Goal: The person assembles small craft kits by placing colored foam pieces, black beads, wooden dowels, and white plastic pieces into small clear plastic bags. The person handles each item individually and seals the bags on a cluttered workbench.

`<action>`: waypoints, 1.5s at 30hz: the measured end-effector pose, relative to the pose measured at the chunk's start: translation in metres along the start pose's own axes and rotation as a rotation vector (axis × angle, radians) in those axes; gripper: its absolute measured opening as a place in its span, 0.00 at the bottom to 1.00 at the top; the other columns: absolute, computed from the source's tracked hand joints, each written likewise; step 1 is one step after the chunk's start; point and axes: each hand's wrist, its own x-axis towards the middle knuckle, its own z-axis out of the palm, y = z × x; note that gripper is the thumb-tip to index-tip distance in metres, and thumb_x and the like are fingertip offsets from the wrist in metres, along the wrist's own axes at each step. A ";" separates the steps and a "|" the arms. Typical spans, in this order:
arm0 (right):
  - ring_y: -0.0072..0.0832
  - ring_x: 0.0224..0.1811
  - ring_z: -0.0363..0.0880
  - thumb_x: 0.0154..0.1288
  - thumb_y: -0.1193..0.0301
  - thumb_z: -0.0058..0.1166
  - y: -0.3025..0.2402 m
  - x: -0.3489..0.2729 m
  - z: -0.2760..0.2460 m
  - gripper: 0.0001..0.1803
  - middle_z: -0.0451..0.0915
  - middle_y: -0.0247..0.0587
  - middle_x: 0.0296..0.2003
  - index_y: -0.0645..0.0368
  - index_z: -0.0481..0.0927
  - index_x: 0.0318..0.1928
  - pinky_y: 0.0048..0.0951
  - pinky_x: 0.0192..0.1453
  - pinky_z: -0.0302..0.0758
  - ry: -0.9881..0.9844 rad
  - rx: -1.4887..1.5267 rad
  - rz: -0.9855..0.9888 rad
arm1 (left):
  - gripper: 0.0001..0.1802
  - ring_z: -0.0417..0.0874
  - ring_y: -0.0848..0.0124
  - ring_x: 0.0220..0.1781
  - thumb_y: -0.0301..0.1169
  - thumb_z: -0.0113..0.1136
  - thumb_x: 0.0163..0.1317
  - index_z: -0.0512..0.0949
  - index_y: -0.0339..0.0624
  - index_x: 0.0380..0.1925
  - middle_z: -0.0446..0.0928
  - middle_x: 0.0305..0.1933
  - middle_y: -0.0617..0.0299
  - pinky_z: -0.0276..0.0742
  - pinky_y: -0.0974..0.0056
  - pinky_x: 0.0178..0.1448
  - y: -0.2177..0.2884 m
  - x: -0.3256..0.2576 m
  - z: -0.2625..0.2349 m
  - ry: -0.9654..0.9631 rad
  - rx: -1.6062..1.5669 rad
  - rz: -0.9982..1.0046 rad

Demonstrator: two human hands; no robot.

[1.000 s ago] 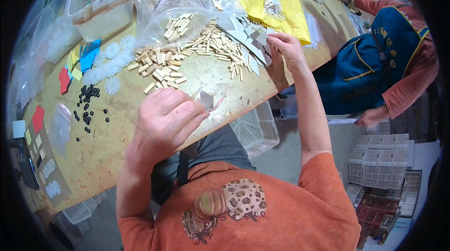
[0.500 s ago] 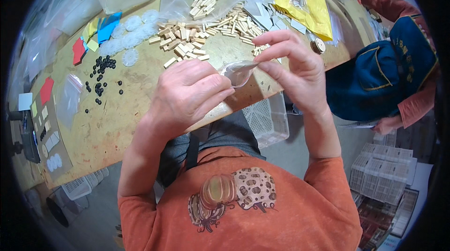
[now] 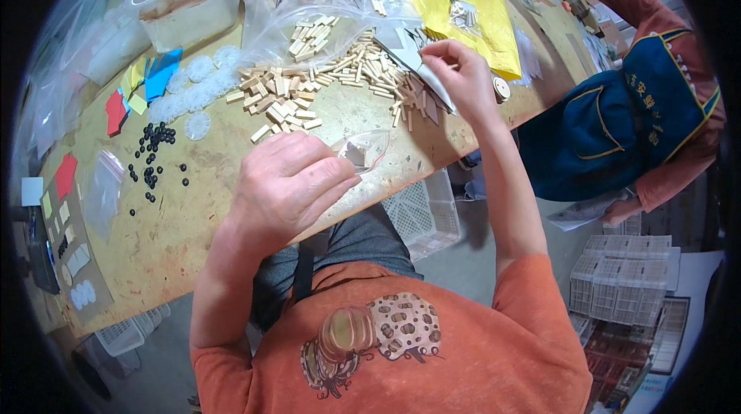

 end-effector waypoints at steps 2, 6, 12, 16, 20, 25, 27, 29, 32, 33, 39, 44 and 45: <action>0.26 0.39 0.85 0.62 0.65 0.69 0.052 0.030 -0.002 0.16 0.88 0.42 0.37 0.64 0.87 0.46 0.28 0.46 0.80 0.074 -0.235 0.021 | 0.07 0.81 0.64 0.30 0.28 0.74 0.50 0.84 0.44 0.29 0.78 0.28 0.63 0.77 0.59 0.35 -0.001 0.002 0.000 -0.002 -0.002 0.003; 0.23 0.37 0.83 0.60 0.63 0.72 0.080 0.048 0.003 0.18 0.87 0.39 0.35 0.64 0.87 0.45 0.26 0.44 0.79 0.015 -0.226 0.107 | 0.08 0.80 0.62 0.29 0.26 0.75 0.50 0.84 0.43 0.29 0.79 0.28 0.61 0.75 0.59 0.34 -0.002 0.000 -0.001 0.007 -0.010 -0.012; 0.17 0.35 0.80 0.62 0.68 0.70 0.086 0.045 0.003 0.11 0.86 0.32 0.34 0.63 0.88 0.40 0.22 0.41 0.77 0.050 0.055 0.174 | 0.08 0.80 0.61 0.29 0.25 0.75 0.50 0.84 0.42 0.30 0.78 0.28 0.60 0.73 0.59 0.34 -0.001 0.000 0.000 -0.003 -0.003 -0.012; 0.17 0.39 0.81 0.66 0.71 0.68 0.064 0.034 -0.011 0.07 0.87 0.31 0.35 0.62 0.89 0.40 0.22 0.47 0.77 0.131 0.333 0.149 | 0.08 0.80 0.61 0.29 0.26 0.75 0.51 0.84 0.42 0.30 0.78 0.28 0.59 0.73 0.59 0.34 -0.001 0.000 -0.003 -0.007 -0.003 -0.027; 0.24 0.50 0.83 0.67 0.75 0.67 -0.018 -0.009 -0.013 0.05 0.87 0.42 0.48 0.62 0.88 0.42 0.27 0.59 0.76 -0.026 0.702 0.001 | 0.08 0.80 0.61 0.29 0.25 0.75 0.52 0.84 0.41 0.30 0.78 0.28 0.59 0.74 0.59 0.34 -0.002 -0.002 -0.001 0.023 -0.018 -0.049; 0.26 0.54 0.81 0.64 0.77 0.66 -0.076 -0.052 0.013 0.04 0.85 0.40 0.50 0.60 0.88 0.39 0.31 0.60 0.75 -0.218 0.515 -0.343 | 0.07 0.80 0.62 0.29 0.26 0.74 0.54 0.84 0.42 0.31 0.78 0.28 0.59 0.74 0.59 0.34 -0.003 -0.003 -0.002 0.024 -0.021 -0.045; 0.29 0.54 0.81 0.62 0.75 0.67 -0.075 -0.060 0.021 0.04 0.85 0.40 0.50 0.58 0.88 0.38 0.32 0.60 0.75 -0.275 0.378 -0.360 | 0.07 0.80 0.61 0.29 0.26 0.74 0.54 0.84 0.42 0.32 0.78 0.28 0.59 0.74 0.59 0.34 -0.006 -0.003 -0.003 0.020 -0.029 -0.046; 0.32 0.53 0.81 0.63 0.74 0.67 -0.075 -0.066 0.021 0.05 0.84 0.41 0.50 0.58 0.88 0.39 0.33 0.60 0.75 -0.293 0.267 -0.392 | 0.07 0.79 0.61 0.29 0.26 0.74 0.54 0.84 0.42 0.31 0.78 0.28 0.59 0.74 0.59 0.34 -0.005 0.000 -0.001 0.011 -0.046 -0.054; 0.36 0.53 0.82 0.65 0.73 0.65 -0.071 -0.071 0.022 0.05 0.84 0.43 0.50 0.57 0.88 0.41 0.34 0.58 0.76 -0.329 0.125 -0.474 | 0.07 0.80 0.63 0.30 0.29 0.74 0.54 0.83 0.43 0.29 0.77 0.27 0.61 0.75 0.58 0.36 -0.001 0.002 -0.001 0.008 0.014 -0.049; 0.35 0.55 0.81 0.66 0.74 0.64 -0.076 -0.073 0.020 0.06 0.83 0.42 0.52 0.58 0.88 0.43 0.34 0.60 0.76 -0.375 0.195 -0.439 | 0.07 0.79 0.62 0.29 0.28 0.75 0.53 0.84 0.42 0.28 0.77 0.27 0.61 0.74 0.58 0.35 -0.001 0.000 -0.001 0.014 0.011 -0.065; 0.32 0.44 0.85 0.65 0.75 0.63 -0.011 -0.058 -0.007 0.07 0.86 0.42 0.41 0.60 0.87 0.43 0.30 0.47 0.80 0.010 0.101 -0.209 | 0.08 0.79 0.61 0.27 0.24 0.76 0.50 0.84 0.41 0.28 0.78 0.26 0.60 0.73 0.59 0.33 0.005 0.003 -0.004 0.020 0.007 -0.127; 0.47 0.53 0.80 0.61 0.56 0.64 0.116 -0.031 -0.087 0.26 0.82 0.56 0.47 0.67 0.84 0.48 0.42 0.60 0.76 0.327 -0.620 0.107 | 0.08 0.79 0.61 0.27 0.23 0.75 0.49 0.84 0.41 0.29 0.78 0.27 0.59 0.73 0.59 0.33 0.005 0.004 0.000 -0.005 -0.011 -0.115; 0.47 0.53 0.81 0.61 0.55 0.64 0.129 -0.031 -0.095 0.25 0.82 0.54 0.47 0.65 0.85 0.48 0.42 0.59 0.76 0.341 -0.640 0.156 | 0.08 0.79 0.61 0.27 0.23 0.75 0.49 0.84 0.41 0.29 0.78 0.27 0.59 0.72 0.59 0.33 0.006 0.005 -0.001 -0.003 -0.007 -0.113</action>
